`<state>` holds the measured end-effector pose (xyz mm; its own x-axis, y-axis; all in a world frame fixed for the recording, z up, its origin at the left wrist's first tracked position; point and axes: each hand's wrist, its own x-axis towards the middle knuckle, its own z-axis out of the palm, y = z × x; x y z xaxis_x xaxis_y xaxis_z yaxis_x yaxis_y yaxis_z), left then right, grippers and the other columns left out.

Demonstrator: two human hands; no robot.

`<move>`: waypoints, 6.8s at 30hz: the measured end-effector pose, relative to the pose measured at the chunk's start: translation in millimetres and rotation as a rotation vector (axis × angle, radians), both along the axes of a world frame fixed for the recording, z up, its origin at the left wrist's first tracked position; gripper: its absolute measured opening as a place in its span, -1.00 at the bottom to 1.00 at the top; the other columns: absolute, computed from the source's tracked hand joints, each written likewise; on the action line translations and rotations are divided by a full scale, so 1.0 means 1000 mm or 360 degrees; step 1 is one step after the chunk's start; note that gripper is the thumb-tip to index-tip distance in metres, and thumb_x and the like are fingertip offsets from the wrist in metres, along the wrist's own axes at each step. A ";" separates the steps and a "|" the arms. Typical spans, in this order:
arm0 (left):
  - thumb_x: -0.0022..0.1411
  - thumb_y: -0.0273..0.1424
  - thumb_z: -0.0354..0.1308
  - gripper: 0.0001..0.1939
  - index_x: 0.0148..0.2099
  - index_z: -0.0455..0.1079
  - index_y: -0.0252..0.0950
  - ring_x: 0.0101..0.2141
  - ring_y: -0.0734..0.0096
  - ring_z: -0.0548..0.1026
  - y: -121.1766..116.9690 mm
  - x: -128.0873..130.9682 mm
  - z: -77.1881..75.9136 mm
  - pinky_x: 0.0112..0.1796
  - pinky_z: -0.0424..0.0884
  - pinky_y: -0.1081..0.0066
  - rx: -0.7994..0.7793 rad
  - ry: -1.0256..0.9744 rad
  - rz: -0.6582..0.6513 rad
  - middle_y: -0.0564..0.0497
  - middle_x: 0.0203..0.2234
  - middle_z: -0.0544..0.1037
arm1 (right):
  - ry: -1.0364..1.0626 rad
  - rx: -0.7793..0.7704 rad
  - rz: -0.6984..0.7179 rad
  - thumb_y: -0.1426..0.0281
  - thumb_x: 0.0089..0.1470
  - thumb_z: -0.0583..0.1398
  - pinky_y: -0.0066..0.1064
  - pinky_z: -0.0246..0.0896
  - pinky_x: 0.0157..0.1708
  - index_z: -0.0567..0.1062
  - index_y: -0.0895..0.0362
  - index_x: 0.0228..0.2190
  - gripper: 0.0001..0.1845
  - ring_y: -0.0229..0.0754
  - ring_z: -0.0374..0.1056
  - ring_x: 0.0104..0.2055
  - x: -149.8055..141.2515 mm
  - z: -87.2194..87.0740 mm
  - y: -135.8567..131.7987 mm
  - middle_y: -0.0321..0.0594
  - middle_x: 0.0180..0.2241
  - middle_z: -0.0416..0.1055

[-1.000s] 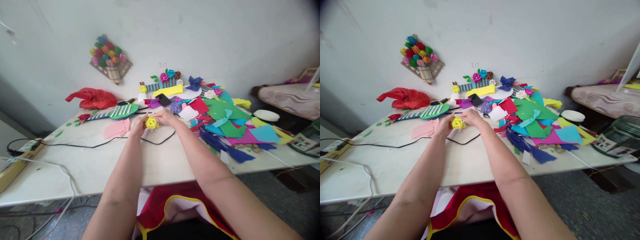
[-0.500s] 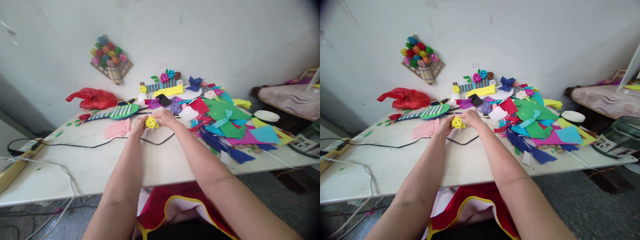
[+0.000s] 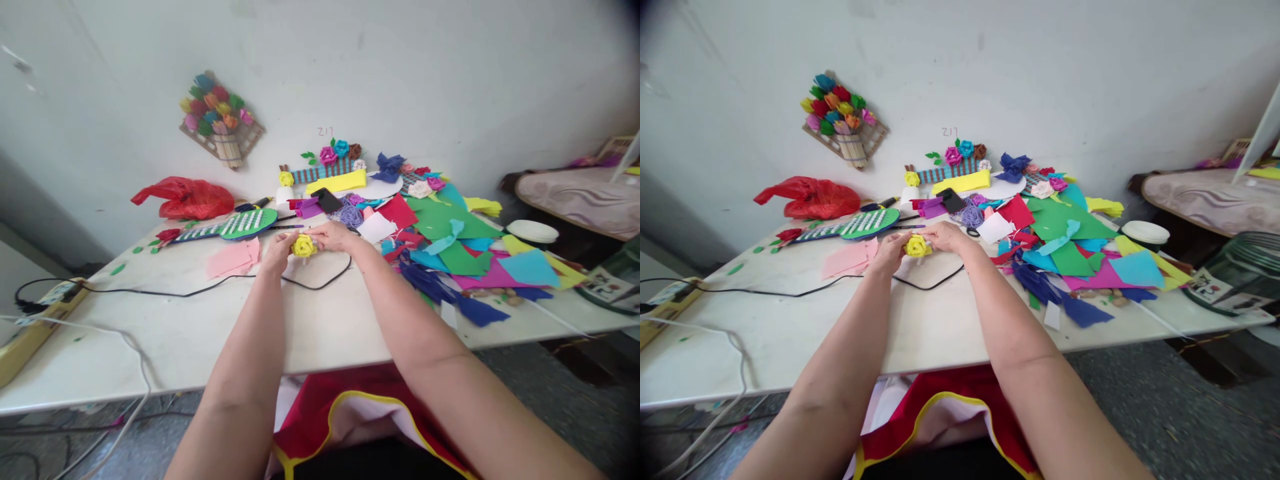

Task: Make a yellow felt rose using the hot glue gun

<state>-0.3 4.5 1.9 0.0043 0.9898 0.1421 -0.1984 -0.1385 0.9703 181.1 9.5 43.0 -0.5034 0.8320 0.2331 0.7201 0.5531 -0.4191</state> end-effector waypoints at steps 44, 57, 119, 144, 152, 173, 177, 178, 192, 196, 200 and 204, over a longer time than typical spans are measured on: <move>-0.27 -0.13 0.49 -0.56 -0.47 0.40 -0.28 -0.47 0.39 0.53 -0.002 -0.004 -0.004 -0.40 0.43 0.44 0.0188 -0.0223 0.0392 0.08 -0.58 0.52 | 0.0167 0.0098 -0.0253 0.38 0.22 0.10 -0.38 0.32 0.01 0.56 0.00 0.04 -0.60 -0.10 0.47 0.06 -0.019 0.004 -0.009 -0.21 0.01 0.55; -0.24 -0.10 0.50 -0.52 -0.47 0.35 -0.28 -0.58 0.51 0.45 -0.007 -0.001 0.001 -0.50 0.35 0.51 0.0121 -0.0454 0.0223 0.14 -0.62 0.47 | 0.0197 0.0077 -0.0213 0.37 0.21 0.12 -0.44 0.32 -0.02 0.57 0.02 0.03 -0.60 -0.15 0.48 0.05 -0.019 -0.002 -0.002 -0.24 0.00 0.56; -0.21 -0.60 0.10 -0.81 -0.43 0.43 -0.40 -0.34 0.18 0.59 -0.016 -0.002 0.012 -0.25 0.55 0.27 -0.0380 -0.0498 -0.0057 -0.10 -0.52 0.57 | -0.0084 0.0256 -0.0141 0.36 0.20 0.17 -0.39 0.31 0.02 0.58 -0.12 -0.02 -0.66 -0.12 0.46 0.08 -0.019 0.007 -0.013 -0.28 -0.01 0.55; 0.02 -0.55 0.23 -0.93 -0.36 0.47 -0.40 -0.39 0.21 0.61 -0.011 -0.005 0.008 -0.33 0.55 0.33 -0.0378 -0.0448 -0.0015 -0.11 -0.49 0.60 | -0.0118 0.0350 -0.0066 0.39 0.19 0.17 -0.43 0.29 -0.01 0.55 -0.17 0.00 -0.62 -0.16 0.48 0.04 -0.015 -0.003 -0.005 -0.30 0.00 0.56; -0.08 -0.49 0.39 -0.85 -0.44 0.48 -0.40 -0.44 0.28 0.57 -0.006 -0.011 0.001 -0.44 0.43 0.44 -0.0168 -0.0320 -0.0175 -0.08 -0.54 0.57 | 0.0007 0.0254 -0.0128 0.36 0.18 0.19 -0.42 0.29 0.03 0.56 -0.09 0.01 -0.63 -0.18 0.48 0.04 -0.008 -0.001 -0.007 -0.27 0.01 0.54; -0.17 -0.29 0.43 -0.74 -0.41 0.58 -0.35 -0.45 0.32 0.52 -0.007 -0.015 -0.001 -0.37 0.35 0.43 0.0079 0.0125 -0.0317 -0.11 -0.52 0.60 | 0.0420 -0.0148 0.0084 0.54 0.10 0.14 -0.40 0.32 -0.14 0.59 0.20 -0.01 -0.57 -0.26 0.43 -0.35 0.008 -0.002 0.006 -0.23 -0.46 0.59; -0.19 -0.23 0.44 -0.67 -0.39 0.58 -0.37 -0.47 0.35 0.50 -0.005 -0.015 -0.001 -0.35 0.34 0.41 0.0117 0.0194 -0.0332 -0.09 -0.52 0.60 | 0.0484 -0.0095 0.0065 0.50 0.06 0.22 -0.41 0.32 -0.14 0.64 0.17 -0.09 -0.64 -0.24 0.45 -0.32 0.008 -0.004 0.006 -0.22 -0.45 0.60; -0.18 -0.23 0.43 -0.66 -0.38 0.59 -0.38 -0.46 0.34 0.50 -0.005 -0.016 -0.002 -0.34 0.34 0.40 0.0120 0.0209 -0.0331 -0.09 -0.51 0.60 | 0.0496 -0.0084 0.0066 0.50 0.05 0.24 -0.41 0.33 -0.14 0.65 0.17 -0.11 -0.66 -0.24 0.46 -0.31 0.007 -0.005 0.006 -0.21 -0.42 0.61; -0.23 -0.31 0.41 -0.71 -0.43 0.54 -0.38 -0.39 0.28 0.55 -0.003 -0.017 -0.006 -0.33 0.39 0.41 -0.0022 0.0077 -0.0323 -0.08 -0.53 0.58 | 0.0442 -0.0165 0.0242 0.52 0.05 0.22 -0.38 0.35 0.00 0.62 0.06 -0.10 -0.63 -0.15 0.52 -0.04 0.007 -0.005 0.007 -0.18 -0.09 0.60; -0.22 -0.36 0.40 -0.76 -0.45 0.53 -0.39 -0.40 0.27 0.57 -0.002 -0.018 -0.007 -0.36 0.44 0.42 -0.0089 -0.0011 -0.0339 -0.10 -0.52 0.60 | 0.0420 -0.0183 0.0275 0.51 0.03 0.22 -0.36 0.33 0.03 0.63 0.04 -0.10 -0.62 -0.15 0.52 -0.04 0.007 -0.006 0.009 -0.20 -0.10 0.60; -0.13 -0.44 0.35 -0.82 -0.40 0.54 -0.42 -0.35 0.18 0.60 -0.001 -0.017 -0.007 -0.35 0.50 0.36 -0.0186 -0.0147 -0.0299 -0.17 -0.44 0.63 | 0.0358 -0.0118 0.0244 0.49 0.04 0.24 -0.41 0.32 -0.03 0.65 0.04 -0.13 -0.66 -0.16 0.52 -0.09 0.005 -0.006 0.010 -0.21 -0.12 0.62; 0.01 -0.47 0.30 -0.85 -0.32 0.53 -0.43 -0.30 0.15 0.62 -0.002 -0.014 -0.005 -0.32 0.55 0.34 -0.0287 -0.0290 -0.0220 -0.21 -0.37 0.65 | 0.0229 0.0044 0.0154 0.47 0.08 0.24 -0.45 0.26 -0.15 0.64 0.01 -0.11 -0.67 -0.22 0.49 -0.19 0.002 -0.005 0.011 -0.26 -0.20 0.64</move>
<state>-13.9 2.7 -2.6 0.1312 0.9910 -0.0252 -0.3768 0.0734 0.9234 182.7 20.3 37.9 -0.5405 0.7738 0.3304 0.5967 0.6294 -0.4979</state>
